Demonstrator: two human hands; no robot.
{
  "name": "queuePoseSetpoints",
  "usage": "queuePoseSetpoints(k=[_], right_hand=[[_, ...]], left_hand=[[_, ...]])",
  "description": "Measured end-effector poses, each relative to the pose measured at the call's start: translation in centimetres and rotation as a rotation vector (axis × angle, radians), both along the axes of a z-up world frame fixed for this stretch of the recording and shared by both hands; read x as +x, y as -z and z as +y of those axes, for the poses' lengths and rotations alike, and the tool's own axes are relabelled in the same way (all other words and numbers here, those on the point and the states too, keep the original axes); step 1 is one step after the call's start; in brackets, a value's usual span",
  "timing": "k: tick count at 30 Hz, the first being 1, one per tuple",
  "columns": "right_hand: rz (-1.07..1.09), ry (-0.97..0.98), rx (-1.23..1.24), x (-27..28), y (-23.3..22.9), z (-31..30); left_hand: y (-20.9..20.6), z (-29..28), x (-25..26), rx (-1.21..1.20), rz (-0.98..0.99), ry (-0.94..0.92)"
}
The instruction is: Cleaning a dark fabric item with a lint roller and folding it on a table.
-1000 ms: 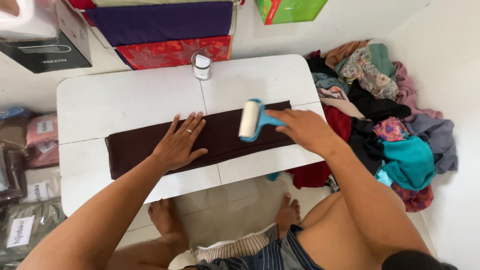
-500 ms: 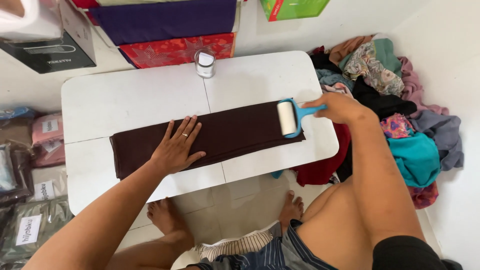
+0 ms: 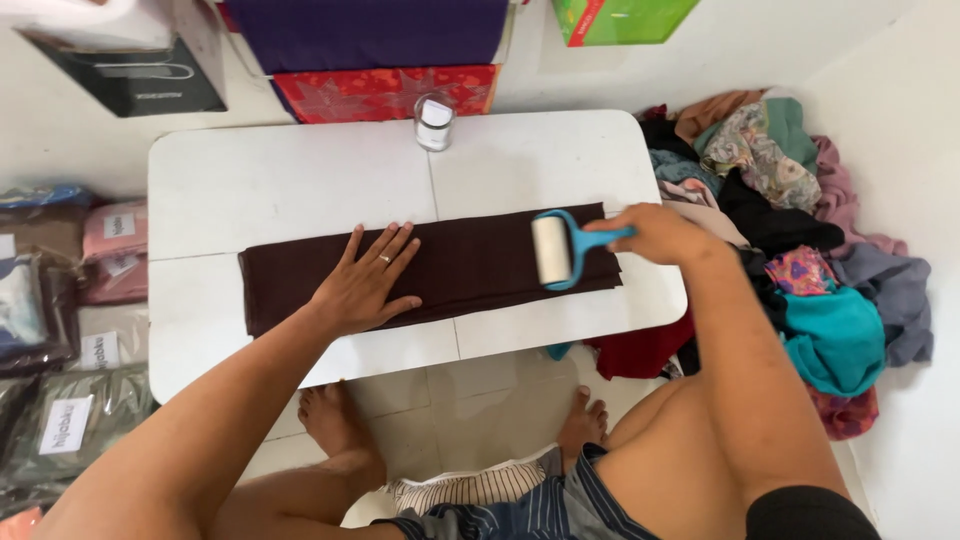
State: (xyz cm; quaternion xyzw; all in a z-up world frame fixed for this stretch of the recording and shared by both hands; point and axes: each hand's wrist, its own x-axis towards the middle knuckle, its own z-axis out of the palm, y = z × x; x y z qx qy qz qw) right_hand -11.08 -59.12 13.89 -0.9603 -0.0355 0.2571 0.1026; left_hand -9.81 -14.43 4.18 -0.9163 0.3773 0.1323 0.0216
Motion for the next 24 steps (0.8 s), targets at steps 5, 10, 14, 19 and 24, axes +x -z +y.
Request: queuePoseSetpoints(k=[5,10,14,19,24], right_hand=[[0.001,0.069,-0.091,-1.1,-0.8,-2.7],[-0.326,-0.238,0.018,-2.7,-0.1,2.9],[-0.459,-0.400,0.055,-2.7,2.2,8.4],[-0.629,-0.559,0.068,-0.4,3.5,14.3],[-0.256,-0.414,0.275,0.6,2.3,16.0]], left_hand=[[-0.1,3.2,0.8,-0.070,-0.046,-0.066],[0.1,7.0,-0.3,-0.042,-0.076,-0.097],[0.2,9.6,-1.0,-0.077,-0.076,-0.157],[1.4,12.8,-1.5,-0.086,-0.092,-0.213],[3.5,15.3,-1.9,0.064,-0.100,-0.280]])
